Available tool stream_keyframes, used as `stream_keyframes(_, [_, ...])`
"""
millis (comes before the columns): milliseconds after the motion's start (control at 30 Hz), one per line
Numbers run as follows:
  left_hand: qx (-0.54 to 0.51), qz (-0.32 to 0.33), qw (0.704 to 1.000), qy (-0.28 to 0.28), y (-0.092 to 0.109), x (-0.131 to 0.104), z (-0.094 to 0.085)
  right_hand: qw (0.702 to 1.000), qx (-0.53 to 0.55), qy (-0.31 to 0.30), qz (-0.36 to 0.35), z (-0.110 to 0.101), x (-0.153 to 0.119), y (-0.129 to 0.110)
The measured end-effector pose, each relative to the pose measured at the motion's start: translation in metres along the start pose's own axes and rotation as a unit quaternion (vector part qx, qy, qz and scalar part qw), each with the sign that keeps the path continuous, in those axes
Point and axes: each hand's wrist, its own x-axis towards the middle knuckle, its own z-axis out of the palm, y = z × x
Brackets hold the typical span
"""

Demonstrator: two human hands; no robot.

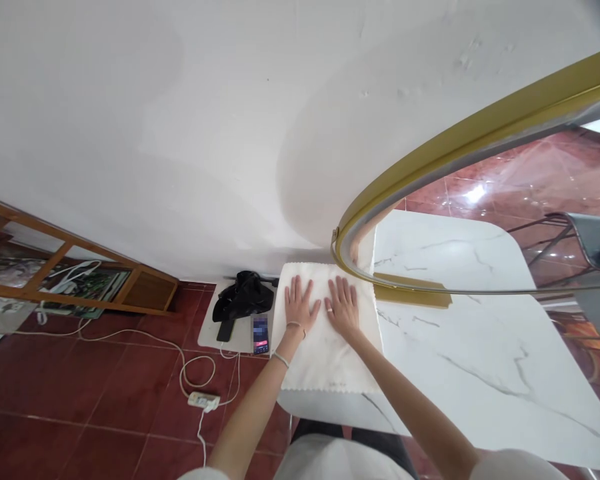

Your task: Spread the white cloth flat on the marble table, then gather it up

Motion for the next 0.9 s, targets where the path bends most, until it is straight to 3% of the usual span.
stream_keyframes(133, [0.009, -0.012, 1.000, 0.005, 0.009, -0.041, -0.004, 1.000, 0.005, 0.016, -0.023, -0.011, -0.061, -0.006])
stream_keyframes(233, [0.016, -0.011, 1.000, 0.005, 0.011, -0.043, -0.002, 1.000, 0.003, 0.013, -0.015, -0.015, -0.075, -0.002])
stream_keyframes(333, [0.015, -0.013, 1.000, 0.003, 0.009, -0.017, 0.003, 1.000, 0.000, 0.018, -0.012, -0.013, -0.049, 0.006])
stream_keyframes(533, [0.006, 0.009, 1.000, -0.007, 0.001, 0.067, 0.012, 0.997, 0.000, -0.055, 0.048, 0.011, 0.041, 0.021])
stream_keyframes(633, [0.000, 0.021, 1.000, -0.022, -0.004, 0.086, 0.012, 0.995, -0.001, -0.064, 0.078, 0.026, 0.068, 0.025])
stream_keyframes(733, [0.001, 0.013, 1.000, -0.020, -0.011, 0.069, 0.008, 0.994, 0.008, -0.063, 0.086, 0.032, 0.076, 0.026])
stream_keyframes(900, [0.026, 0.036, 0.999, -0.016, -0.027, -0.001, -0.005, 0.998, 0.033, -0.025, 0.056, 0.023, 0.060, 0.006])
